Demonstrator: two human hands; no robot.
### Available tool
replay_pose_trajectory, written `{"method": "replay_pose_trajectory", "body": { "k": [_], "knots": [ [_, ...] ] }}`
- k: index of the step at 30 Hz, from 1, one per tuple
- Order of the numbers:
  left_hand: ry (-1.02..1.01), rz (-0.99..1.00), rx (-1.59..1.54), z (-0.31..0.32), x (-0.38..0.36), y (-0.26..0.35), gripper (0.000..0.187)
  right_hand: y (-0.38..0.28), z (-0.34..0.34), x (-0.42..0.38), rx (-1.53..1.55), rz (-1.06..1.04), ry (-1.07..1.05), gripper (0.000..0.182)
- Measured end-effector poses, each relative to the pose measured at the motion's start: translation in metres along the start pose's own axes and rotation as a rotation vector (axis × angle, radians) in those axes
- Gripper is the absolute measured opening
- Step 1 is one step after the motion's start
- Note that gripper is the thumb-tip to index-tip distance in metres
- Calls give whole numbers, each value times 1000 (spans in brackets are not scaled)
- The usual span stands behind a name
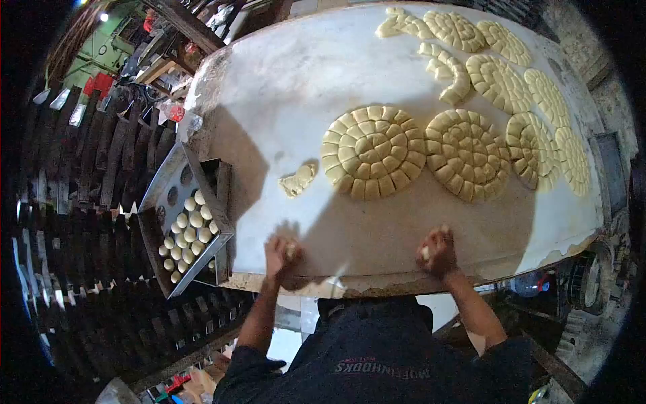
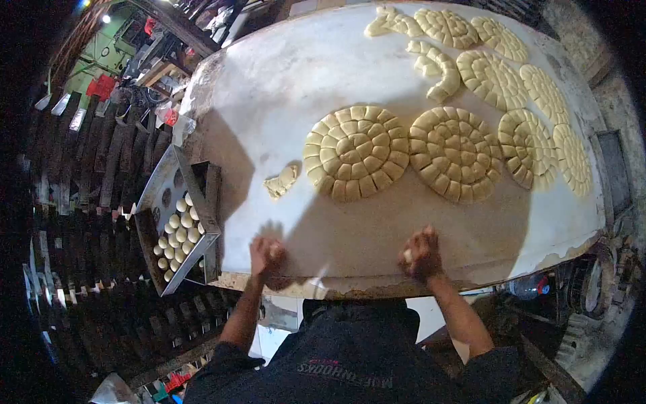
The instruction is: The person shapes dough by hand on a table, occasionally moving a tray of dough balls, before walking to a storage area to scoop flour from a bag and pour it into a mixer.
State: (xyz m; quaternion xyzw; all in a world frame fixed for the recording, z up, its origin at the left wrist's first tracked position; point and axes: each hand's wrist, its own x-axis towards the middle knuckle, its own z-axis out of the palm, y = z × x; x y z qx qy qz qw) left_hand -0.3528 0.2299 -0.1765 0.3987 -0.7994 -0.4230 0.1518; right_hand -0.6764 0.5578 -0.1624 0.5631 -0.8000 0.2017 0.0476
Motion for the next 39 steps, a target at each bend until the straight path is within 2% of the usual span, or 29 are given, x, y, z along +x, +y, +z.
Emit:
{"method": "replay_pose_trajectory", "body": {
  "k": [1,3,5,6,7,9,10,12,13,14,15,17,18,19,20,21,23,24,25,27,29,31,32,33,34,35,36,37,39],
  "knots": [
    [176,304,533,-7,20,5,32,4,7,15,13,5,-5,24],
    [298,368,496,14,58,30,25,4,27,56,119,209,62,24],
    [332,361,435,47,77,49,24,-31,43,72,181,250,57,22],
    [312,262,380,60,65,68,23,-41,49,75,245,272,48,21],
    [303,163,326,65,53,85,22,-48,52,66,194,177,68,20],
    [226,418,350,63,19,67,18,-56,48,34,239,-5,31,16],
    [204,482,308,55,3,49,17,-42,40,19,332,-85,-36,14],
    [175,517,347,26,-6,-7,14,-6,17,21,235,-257,-39,10],
    [163,492,423,11,-4,-32,14,15,19,27,221,-103,1,9],
    [265,323,463,-6,8,-8,15,25,25,34,205,61,44,9],
    [287,250,484,-10,26,1,18,20,31,51,209,48,40,9],
    [329,269,321,3,64,16,21,8,37,91,57,336,192,9],
    [360,246,286,15,72,30,21,-3,46,95,49,329,185,9],
    [341,258,128,26,75,31,20,-15,57,98,47,456,263,9],
    [348,203,247,42,68,35,21,-24,65,104,42,575,346,10],
    [294,350,75,45,53,35,21,-32,64,102,26,557,346,10],
    [71,435,167,37,9,26,34,-53,63,68,212,435,255,11],
    [-24,513,228,22,-11,21,39,-48,59,47,83,274,180,11],
    [-114,460,246,7,-28,14,43,-33,55,28,-45,115,109,12],
    [-184,416,255,-42,-31,12,47,-32,29,21,231,731,28,18],
    [-490,211,-192,-111,-32,37,49,6,8,15,191,836,-253,25],
    [-364,476,-92,-198,1,55,45,31,29,23,346,752,-226,27],
    [-81,794,165,-228,26,41,43,10,33,44,513,679,-210,29],
    [65,768,16,-267,58,27,43,-16,32,54,513,669,-224,29],
    [-84,216,-63,-317,75,47,46,-117,34,152,980,941,65,32],
    [230,445,147,-329,111,6,47,-182,24,213,947,698,-92,31],
    [314,426,287,-346,143,-25,44,-249,17,263,987,572,-155,30],
    [295,320,226,-352,171,-61,38,-286,23,305,630,267,-180,31],
    [262,272,248,-355,190,-100,35,-377,27,378,690,-141,-25,34]
  ]
}}
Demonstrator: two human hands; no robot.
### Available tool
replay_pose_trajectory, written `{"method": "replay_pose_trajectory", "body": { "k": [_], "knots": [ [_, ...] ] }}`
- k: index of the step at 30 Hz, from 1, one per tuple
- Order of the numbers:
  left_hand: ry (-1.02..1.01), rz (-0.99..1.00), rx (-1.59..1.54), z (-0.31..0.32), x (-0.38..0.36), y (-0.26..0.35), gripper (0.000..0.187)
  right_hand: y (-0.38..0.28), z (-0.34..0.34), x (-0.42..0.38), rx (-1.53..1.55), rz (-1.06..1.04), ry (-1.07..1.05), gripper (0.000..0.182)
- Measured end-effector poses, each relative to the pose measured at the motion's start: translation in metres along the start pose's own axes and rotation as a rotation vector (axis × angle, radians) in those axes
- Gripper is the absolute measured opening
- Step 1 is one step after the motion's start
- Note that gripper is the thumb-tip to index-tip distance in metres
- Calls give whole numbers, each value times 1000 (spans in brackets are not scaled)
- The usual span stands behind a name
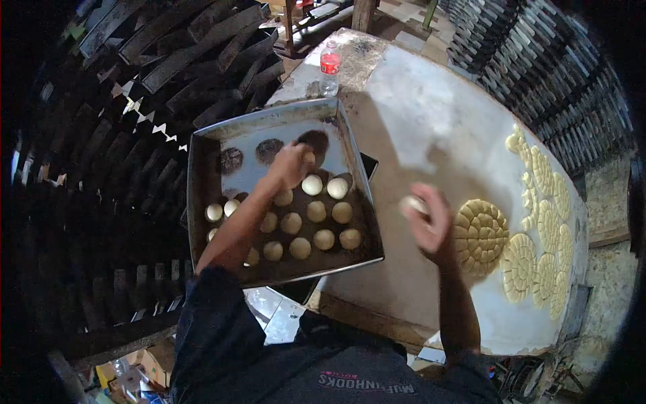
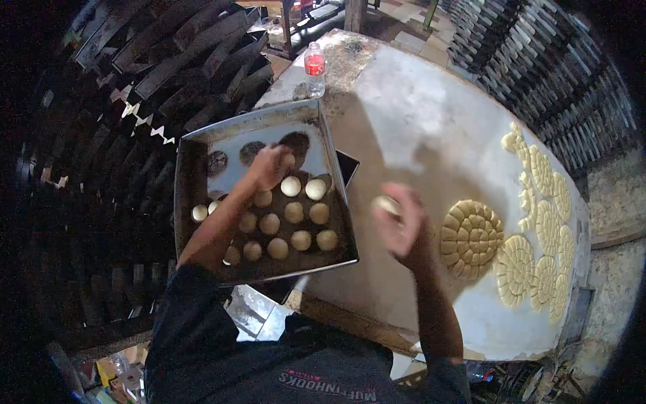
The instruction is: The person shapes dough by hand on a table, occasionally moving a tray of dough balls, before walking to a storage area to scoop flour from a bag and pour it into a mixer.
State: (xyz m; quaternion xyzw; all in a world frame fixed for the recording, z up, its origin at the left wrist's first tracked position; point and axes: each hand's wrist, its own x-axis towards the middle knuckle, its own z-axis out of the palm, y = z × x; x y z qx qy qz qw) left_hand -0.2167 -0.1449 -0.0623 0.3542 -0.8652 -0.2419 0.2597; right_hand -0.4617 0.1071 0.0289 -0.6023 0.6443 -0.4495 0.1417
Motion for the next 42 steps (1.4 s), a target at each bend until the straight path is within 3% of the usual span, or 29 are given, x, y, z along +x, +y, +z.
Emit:
{"method": "replay_pose_trajectory", "body": {
  "k": [2,5,7,8,9,10,12,13,16,18,20,22,24,25,27,28,30,31,33,34,36,37,39,40,41,42],
  "knots": [
    [-89,14,35,1,-3,-6,37,-16,57,59,14,-268,-47,35],
    [-179,25,6,-6,-1,-8,41,12,122,98,-71,-253,-160,34],
    [-313,-7,-28,-18,5,-4,45,32,128,102,-399,-424,-430,31],
    [-361,-54,12,-24,10,4,53,33,118,85,-314,-450,-205,23],
    [-282,-12,115,-13,9,-18,64,32,97,67,-218,-400,-125,21],
    [-344,-120,252,-30,16,19,71,38,70,46,-128,-347,-38,20],
    [-296,-49,263,-31,43,49,75,66,10,-14,-174,-259,183,14],
    [-257,2,195,-22,61,72,71,84,-22,-54,-270,-109,230,12],
    [-261,280,168,56,125,193,71,151,-93,-164,-430,243,398,11],
    [-382,405,76,142,150,291,75,197,-138,-234,-484,400,494,11],
    [-813,372,-133,241,161,374,77,235,-182,-295,-413,583,512,11],
    [-1153,270,-159,365,171,417,81,259,-228,-357,-549,577,508,9],
    [-1289,258,-391,473,176,441,72,291,-274,-417,-653,531,545,8],
    [-1320,259,-346,515,181,451,72,300,-287,-442,-631,517,603,8],
    [-990,-12,-574,593,193,473,74,310,-298,-469,-668,559,658,9],
    [-1006,-7,-553,627,207,475,74,310,-304,-479,-730,578,680,10],
    [-645,-254,-623,683,249,483,57,297,-318,-468,-631,663,712,10],
    [-659,-237,-603,697,264,507,57,296,-322,-460,-540,728,730,11],
    [-515,-273,144,717,286,549,70,304,-324,-456,-536,754,778,11],
    [-523,-251,161,725,283,563,70,306,-324,-455,-544,769,799,12],
    [-207,-133,18,743,268,572,85,309,-328,-451,-537,783,807,12],
    [-152,-259,-108,728,242,597,59,310,-332,-449,-547,776,787,13],
    [-284,-379,-398,739,250,543,70,313,-335,-446,-547,771,812,13],
    [-360,-289,-468,744,259,497,68,314,-336,-444,-555,761,816,13],
    [-424,-375,-761,706,229,503,63,317,-336,-443,-553,745,819,13],
    [-524,-443,-596,662,215,509,60,320,-334,-442,-567,727,858,13]
  ]
}}
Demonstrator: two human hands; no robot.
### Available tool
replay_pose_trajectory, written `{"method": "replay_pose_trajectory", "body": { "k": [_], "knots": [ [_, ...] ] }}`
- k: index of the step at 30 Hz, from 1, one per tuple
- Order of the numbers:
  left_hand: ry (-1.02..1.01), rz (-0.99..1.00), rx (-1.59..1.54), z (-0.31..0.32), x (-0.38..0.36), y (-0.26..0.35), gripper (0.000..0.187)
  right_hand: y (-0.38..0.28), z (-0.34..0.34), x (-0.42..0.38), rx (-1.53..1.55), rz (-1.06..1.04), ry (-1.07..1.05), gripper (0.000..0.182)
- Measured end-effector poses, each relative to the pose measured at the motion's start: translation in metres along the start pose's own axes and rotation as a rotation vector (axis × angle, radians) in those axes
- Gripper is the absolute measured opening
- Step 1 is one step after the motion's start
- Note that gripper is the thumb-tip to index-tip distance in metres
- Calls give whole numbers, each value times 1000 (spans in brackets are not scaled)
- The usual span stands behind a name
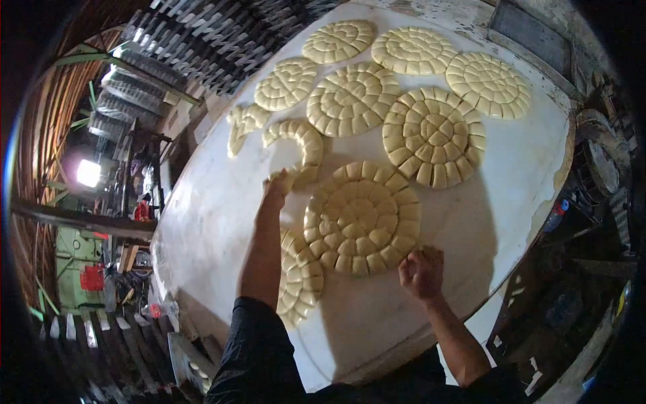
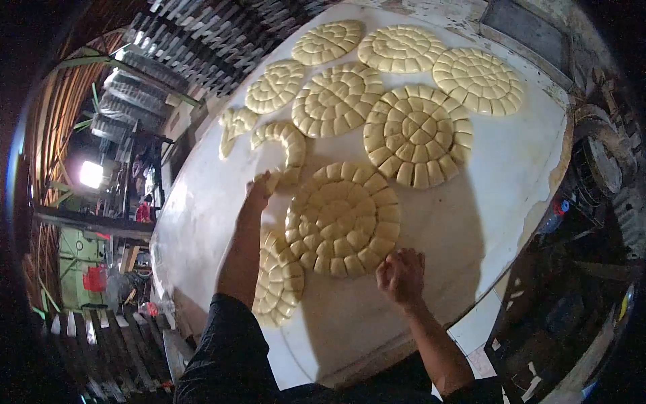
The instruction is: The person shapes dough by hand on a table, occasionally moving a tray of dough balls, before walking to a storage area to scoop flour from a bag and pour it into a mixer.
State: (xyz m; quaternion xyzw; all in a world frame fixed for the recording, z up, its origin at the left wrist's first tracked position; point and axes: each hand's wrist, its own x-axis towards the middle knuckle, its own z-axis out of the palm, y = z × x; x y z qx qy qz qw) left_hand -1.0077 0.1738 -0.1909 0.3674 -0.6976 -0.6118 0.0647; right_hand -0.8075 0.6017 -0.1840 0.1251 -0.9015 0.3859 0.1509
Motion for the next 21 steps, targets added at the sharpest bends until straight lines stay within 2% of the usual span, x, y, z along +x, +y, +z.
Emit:
{"method": "replay_pose_trajectory", "body": {
  "k": [1,2,3,4,6,8,9,10,11,12,13,14,15,16,17,18,20,21],
  "knots": [
    [-180,-196,-83,-43,19,-27,60,1,2,-2,7,-6,36,13],
    [-163,-193,-90,-60,-18,-25,60,1,2,-4,23,18,19,12],
    [-23,-52,-193,-67,-73,-12,50,4,3,-5,39,40,4,12],
    [117,91,-291,-74,-128,0,39,16,8,-11,79,28,78,15],
    [-64,327,-422,-102,-217,4,32,-2,9,-21,132,0,144,18],
    [-263,498,-382,-136,-296,-14,25,-63,-12,-33,446,179,-66,28],
    [-238,455,-394,-146,-343,-25,24,-92,-1,-50,536,75,-199,36],
    [-214,406,-410,-151,-385,-41,23,-126,13,-74,861,128,-391,35],
    [-143,464,-396,-153,-411,-70,24,-162,27,-104,1176,197,-591,36],
    [-74,517,-381,-161,-434,-96,25,-201,37,-136,1166,192,-620,36],
    [-56,515,-398,-177,-456,-111,25,-240,47,-166,1260,197,-459,36],
    [30,596,-292,-191,-473,-119,25,-266,49,-185,1348,196,-289,39],
    [116,670,-186,-205,-485,-124,26,-279,45,-194,1333,183,-307,39],
    [130,658,-208,-225,-496,-131,26,-287,39,-202,1139,157,-341,41],
    [76,658,-133,-252,-505,-135,28,-295,31,-208,941,132,-375,44],
    [22,658,-58,-276,-512,-140,31,-299,22,-210,919,129,-400,44],
    [15,595,-419,-307,-522,-150,37,-301,4,-205,1075,227,-442,44],
    [59,611,-465,-315,-528,-153,40,-305,-3,-202,1054,226,-462,44]
  ]
}}
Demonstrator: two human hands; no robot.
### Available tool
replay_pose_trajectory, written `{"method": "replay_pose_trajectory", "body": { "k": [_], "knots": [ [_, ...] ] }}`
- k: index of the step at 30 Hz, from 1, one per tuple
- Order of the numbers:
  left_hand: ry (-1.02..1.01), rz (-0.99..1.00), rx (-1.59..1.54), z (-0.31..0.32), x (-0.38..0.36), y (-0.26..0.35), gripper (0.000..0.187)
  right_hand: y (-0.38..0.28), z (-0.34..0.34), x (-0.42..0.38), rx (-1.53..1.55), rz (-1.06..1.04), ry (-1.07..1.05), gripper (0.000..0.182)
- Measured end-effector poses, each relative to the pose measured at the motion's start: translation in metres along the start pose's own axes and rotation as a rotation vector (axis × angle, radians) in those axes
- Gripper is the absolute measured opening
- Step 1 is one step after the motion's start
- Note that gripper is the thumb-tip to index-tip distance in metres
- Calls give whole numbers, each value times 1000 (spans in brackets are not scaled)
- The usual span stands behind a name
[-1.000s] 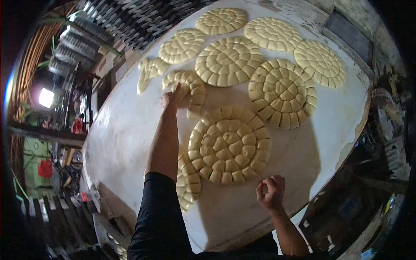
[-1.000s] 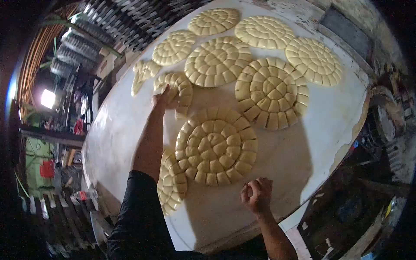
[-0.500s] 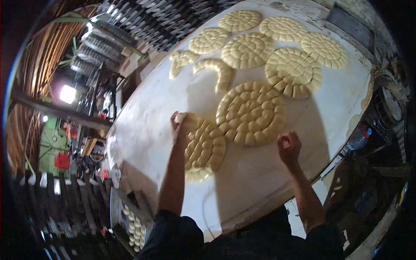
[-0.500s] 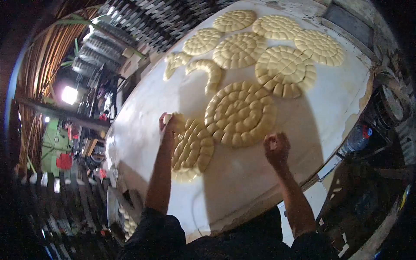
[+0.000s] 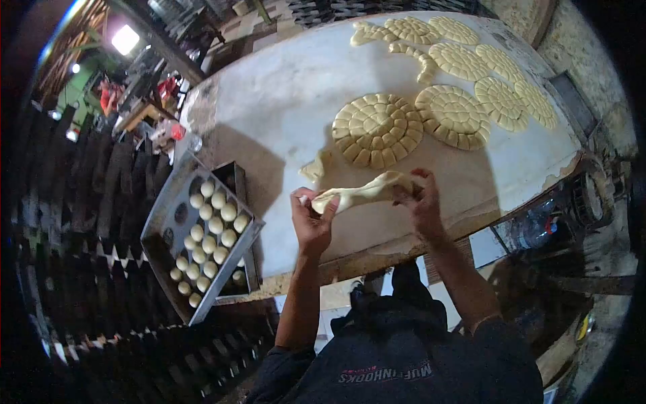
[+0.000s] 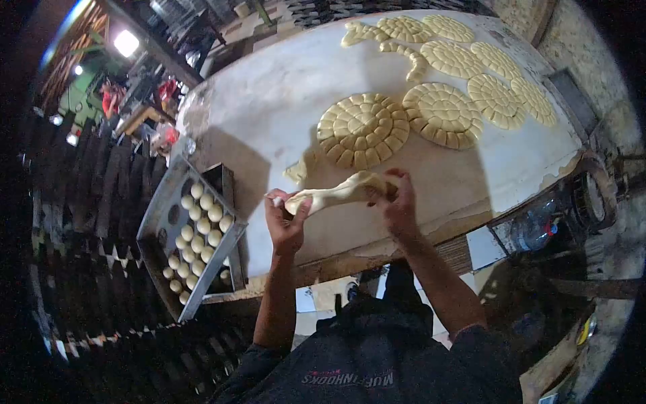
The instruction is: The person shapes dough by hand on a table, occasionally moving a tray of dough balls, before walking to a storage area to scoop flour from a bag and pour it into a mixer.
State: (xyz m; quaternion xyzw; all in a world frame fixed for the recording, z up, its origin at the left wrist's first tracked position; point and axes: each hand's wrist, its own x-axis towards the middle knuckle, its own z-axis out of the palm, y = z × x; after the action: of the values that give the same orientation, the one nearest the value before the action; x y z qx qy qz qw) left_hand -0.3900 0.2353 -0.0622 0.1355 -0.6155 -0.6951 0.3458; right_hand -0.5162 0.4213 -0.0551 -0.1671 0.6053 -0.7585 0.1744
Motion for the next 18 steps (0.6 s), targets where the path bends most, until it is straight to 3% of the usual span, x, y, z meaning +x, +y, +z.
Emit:
{"method": "replay_pose_trajectory", "body": {
  "k": [3,4,5,6,7,8,9,11,13,14,15,17,18],
  "knots": [
    [210,19,-137,1,-23,-24,37,-7,-6,3,110,136,126,44],
    [257,44,-50,-3,-33,-50,36,7,-15,5,134,132,221,42],
    [365,-12,257,-7,-45,-75,34,19,-25,11,160,120,316,41],
    [517,51,226,-6,-53,-92,32,27,-36,17,157,111,309,41],
    [666,114,193,-2,-58,-102,31,35,-49,19,106,48,492,37],
    [735,41,204,0,-58,-91,28,39,-65,20,57,-16,680,35],
    [797,-35,222,-6,-59,-77,27,42,-85,20,28,-72,642,33],
    [451,28,238,-57,-81,-116,23,50,-124,15,-121,-68,492,30],
    [-503,377,1561,-96,-91,-127,22,63,-168,10,-229,-16,370,29],
    [-401,315,1218,-58,-59,-71,28,72,-196,11,-749,-229,-27,28],
    [-462,290,1255,-69,-45,-68,36,71,-208,19,-1251,-436,-452,28],
    [-211,181,1515,-80,2,-99,39,74,-219,57,-1279,-497,-437,26],
    [-108,243,1397,-68,28,-108,39,72,-214,79,-1312,-565,-412,25]
  ]
}}
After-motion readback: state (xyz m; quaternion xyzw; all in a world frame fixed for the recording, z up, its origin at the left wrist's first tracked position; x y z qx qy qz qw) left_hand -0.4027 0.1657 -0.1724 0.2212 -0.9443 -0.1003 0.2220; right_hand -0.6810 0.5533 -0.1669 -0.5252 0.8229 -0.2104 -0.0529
